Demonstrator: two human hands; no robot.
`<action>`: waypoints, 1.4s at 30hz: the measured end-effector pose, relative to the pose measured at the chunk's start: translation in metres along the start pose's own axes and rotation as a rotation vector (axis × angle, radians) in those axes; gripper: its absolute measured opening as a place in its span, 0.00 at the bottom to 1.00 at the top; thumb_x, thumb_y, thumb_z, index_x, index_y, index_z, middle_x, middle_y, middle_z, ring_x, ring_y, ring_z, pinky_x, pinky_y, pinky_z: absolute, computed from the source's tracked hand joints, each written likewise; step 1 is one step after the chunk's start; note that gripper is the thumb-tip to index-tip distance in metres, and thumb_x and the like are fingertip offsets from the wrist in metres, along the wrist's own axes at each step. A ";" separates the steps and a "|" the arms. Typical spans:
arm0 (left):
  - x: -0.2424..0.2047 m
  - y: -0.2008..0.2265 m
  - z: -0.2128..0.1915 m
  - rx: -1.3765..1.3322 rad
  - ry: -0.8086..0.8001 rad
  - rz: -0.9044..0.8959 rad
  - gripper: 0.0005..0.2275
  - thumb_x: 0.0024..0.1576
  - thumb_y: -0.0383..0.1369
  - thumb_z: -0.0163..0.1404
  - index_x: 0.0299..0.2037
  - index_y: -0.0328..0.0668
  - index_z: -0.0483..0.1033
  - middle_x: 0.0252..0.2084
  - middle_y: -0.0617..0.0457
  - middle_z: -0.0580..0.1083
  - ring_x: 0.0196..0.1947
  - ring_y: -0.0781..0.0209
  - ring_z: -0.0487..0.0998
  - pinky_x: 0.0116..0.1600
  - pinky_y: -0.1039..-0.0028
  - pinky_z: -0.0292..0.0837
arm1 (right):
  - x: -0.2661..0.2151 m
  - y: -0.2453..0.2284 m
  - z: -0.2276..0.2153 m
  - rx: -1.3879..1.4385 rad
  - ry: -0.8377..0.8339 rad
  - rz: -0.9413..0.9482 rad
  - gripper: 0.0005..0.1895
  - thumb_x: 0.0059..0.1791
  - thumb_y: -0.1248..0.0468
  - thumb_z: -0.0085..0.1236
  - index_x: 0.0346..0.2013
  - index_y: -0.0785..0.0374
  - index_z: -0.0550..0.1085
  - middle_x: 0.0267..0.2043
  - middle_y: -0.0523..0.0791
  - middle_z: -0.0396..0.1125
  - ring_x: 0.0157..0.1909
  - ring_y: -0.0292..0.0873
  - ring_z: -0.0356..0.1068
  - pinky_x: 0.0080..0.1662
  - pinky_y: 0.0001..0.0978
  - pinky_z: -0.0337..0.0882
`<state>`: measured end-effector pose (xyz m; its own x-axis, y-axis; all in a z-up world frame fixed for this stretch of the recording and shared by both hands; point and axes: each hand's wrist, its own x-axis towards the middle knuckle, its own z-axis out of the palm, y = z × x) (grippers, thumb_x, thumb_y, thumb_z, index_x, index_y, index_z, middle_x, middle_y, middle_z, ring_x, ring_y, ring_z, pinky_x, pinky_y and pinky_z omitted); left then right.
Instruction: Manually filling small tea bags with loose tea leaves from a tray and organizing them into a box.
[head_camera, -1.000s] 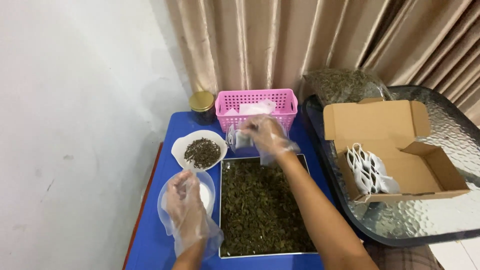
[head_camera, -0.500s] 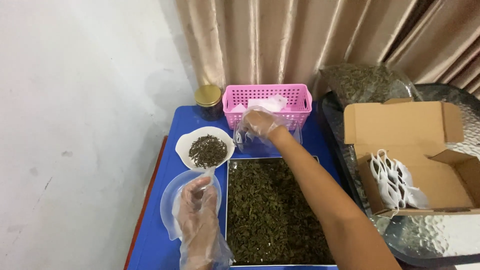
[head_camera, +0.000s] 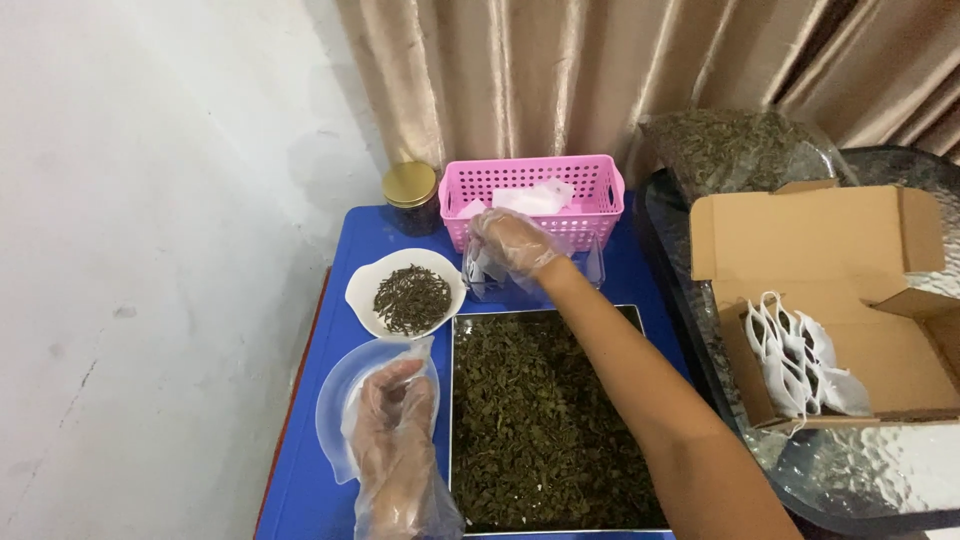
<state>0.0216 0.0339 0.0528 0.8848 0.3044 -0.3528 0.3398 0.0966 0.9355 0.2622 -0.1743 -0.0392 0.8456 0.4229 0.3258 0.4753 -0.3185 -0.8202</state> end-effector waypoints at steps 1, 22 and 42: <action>-0.002 0.001 0.001 -0.001 0.009 -0.011 0.10 0.56 0.29 0.52 0.47 0.45 0.79 0.50 0.53 0.76 0.53 0.61 0.74 0.61 0.66 0.69 | 0.006 -0.023 0.002 0.159 0.129 0.397 0.11 0.51 0.67 0.45 0.26 0.60 0.74 0.28 0.46 0.72 0.37 0.44 0.74 0.46 0.33 0.72; 0.001 0.008 0.006 0.099 0.077 -0.072 0.07 0.57 0.25 0.52 0.42 0.47 0.81 0.47 0.55 0.78 0.50 0.62 0.76 0.60 0.67 0.67 | 0.014 0.030 0.019 -0.974 -0.561 0.807 0.30 0.45 0.56 0.65 0.59 0.54 0.65 0.48 0.41 0.67 0.47 0.40 0.69 0.53 0.25 0.74; 0.009 -0.009 0.001 0.083 -0.009 0.012 0.07 0.57 0.28 0.53 0.43 0.47 0.81 0.46 0.54 0.79 0.49 0.61 0.76 0.57 0.67 0.68 | 0.008 0.115 0.019 -0.732 -0.103 0.589 0.17 0.36 0.48 0.66 0.38 0.45 0.84 0.36 0.44 0.78 0.48 0.50 0.78 0.51 0.37 0.78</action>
<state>0.0272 0.0352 0.0414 0.8918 0.2961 -0.3422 0.3541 0.0142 0.9351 0.3194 -0.1918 -0.1399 0.9892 0.0862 -0.1183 0.0429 -0.9433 -0.3290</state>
